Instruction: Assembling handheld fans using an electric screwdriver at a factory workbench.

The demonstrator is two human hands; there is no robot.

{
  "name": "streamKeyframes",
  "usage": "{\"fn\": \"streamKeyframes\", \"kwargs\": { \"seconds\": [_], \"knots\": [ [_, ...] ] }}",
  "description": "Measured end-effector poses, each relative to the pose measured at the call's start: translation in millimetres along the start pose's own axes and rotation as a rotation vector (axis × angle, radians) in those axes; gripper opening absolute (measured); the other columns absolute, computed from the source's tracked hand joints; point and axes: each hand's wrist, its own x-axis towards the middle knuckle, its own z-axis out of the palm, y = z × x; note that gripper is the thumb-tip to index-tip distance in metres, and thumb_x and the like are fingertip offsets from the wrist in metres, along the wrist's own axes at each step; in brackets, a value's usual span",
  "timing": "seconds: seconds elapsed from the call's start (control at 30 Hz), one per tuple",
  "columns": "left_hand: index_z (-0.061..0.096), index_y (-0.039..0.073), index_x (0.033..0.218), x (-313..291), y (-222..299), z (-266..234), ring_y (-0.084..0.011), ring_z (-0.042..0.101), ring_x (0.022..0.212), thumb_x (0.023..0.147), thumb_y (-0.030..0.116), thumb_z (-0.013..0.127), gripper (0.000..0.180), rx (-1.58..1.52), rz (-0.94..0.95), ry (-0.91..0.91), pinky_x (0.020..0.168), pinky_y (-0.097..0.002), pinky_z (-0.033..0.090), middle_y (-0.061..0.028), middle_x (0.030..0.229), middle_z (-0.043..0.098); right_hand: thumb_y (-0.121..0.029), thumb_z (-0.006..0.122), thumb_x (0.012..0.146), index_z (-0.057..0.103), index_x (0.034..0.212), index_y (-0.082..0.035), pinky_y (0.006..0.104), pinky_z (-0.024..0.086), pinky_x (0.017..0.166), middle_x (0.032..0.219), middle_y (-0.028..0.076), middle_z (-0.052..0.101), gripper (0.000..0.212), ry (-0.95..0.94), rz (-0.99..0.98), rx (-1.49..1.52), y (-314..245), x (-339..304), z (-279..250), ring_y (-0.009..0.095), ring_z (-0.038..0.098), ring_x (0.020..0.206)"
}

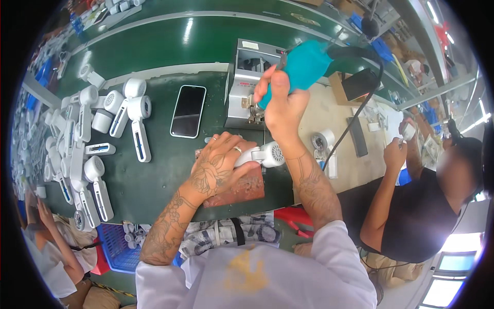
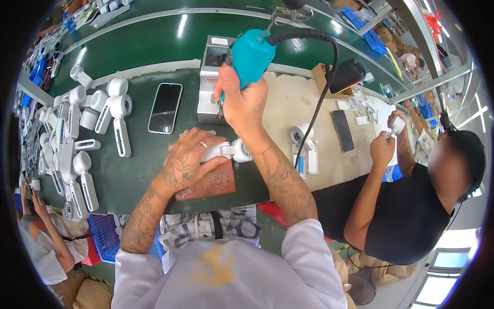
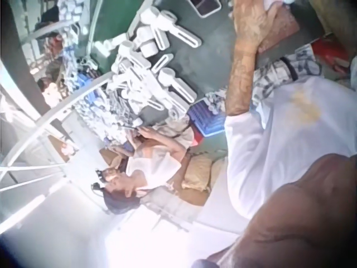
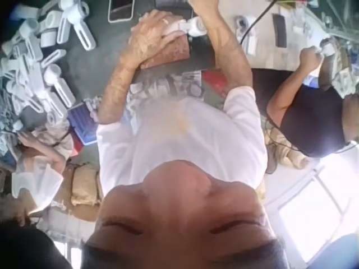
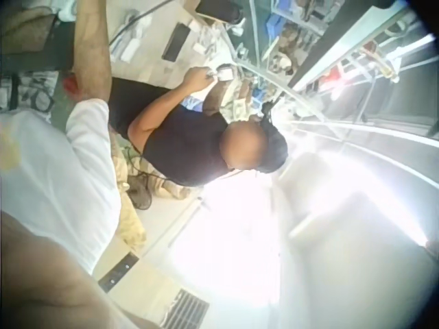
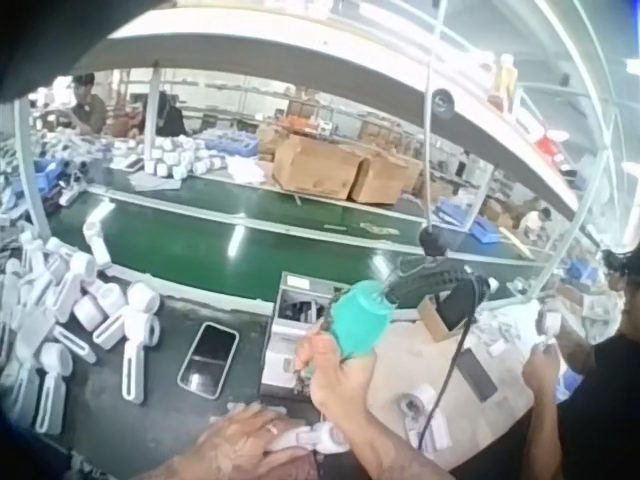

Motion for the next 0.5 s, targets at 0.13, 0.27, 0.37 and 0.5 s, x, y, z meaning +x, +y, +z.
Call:
{"fn": "streamKeyframes", "kwargs": {
  "seconds": [0.13, 0.27, 0.37, 0.5],
  "knots": [
    [0.070, 0.008, 0.117, -1.5, 0.7, 4.5, -0.0309, 0.059, 0.103, 0.090, 0.036, 0.072, 0.039, -0.020, -0.006, 0.004, 0.094, -0.0458, 0.047, -0.0103, 0.107, 0.063, -0.039, 0.059, 0.104, 0.056, 0.096, 0.001, 0.0316, 0.047, 0.055, 0.068, 0.007, 0.055, 0.041, 0.016, 0.033, 0.016, 4.7, -8.7, -3.3, 0.017, 0.056, 0.058],
    [0.070, 0.008, 0.117, -0.4, -2.5, 2.8, -0.0312, 0.059, 0.103, 0.089, 0.036, 0.073, 0.039, -0.065, -0.040, -0.032, 0.094, -0.0460, 0.047, -0.0106, 0.107, 0.063, -0.043, 0.058, 0.104, 0.057, 0.098, 0.002, 0.0323, 0.047, 0.054, 0.066, 0.007, 0.055, 0.045, 0.005, 0.156, -0.008, -5.8, -15.9, -0.1, 0.017, 0.055, 0.057],
    [0.071, 0.007, 0.114, -0.9, -5.7, 4.5, -0.0310, 0.060, 0.102, 0.086, 0.035, 0.075, 0.040, 0.024, -0.001, 0.023, 0.093, -0.0482, 0.048, -0.0096, 0.107, 0.064, -0.057, 0.054, 0.102, 0.058, 0.105, 0.006, 0.0322, 0.046, 0.054, 0.066, 0.008, 0.055, 0.062, 0.035, 0.087, -0.030, -35.1, -33.9, -4.5, 0.019, 0.055, 0.057],
    [0.072, 0.007, 0.113, 2.6, -1.6, 4.4, -0.0307, 0.060, 0.102, 0.085, 0.033, 0.076, 0.039, -0.076, -0.058, -0.020, 0.093, -0.0483, 0.048, -0.0089, 0.107, 0.064, -0.062, 0.055, 0.099, 0.057, 0.106, 0.006, 0.0326, 0.046, 0.055, 0.066, 0.008, 0.054, 0.068, 0.005, 0.146, -0.041, -41.7, -47.0, -14.3, 0.019, 0.055, 0.057]
  ]
}}
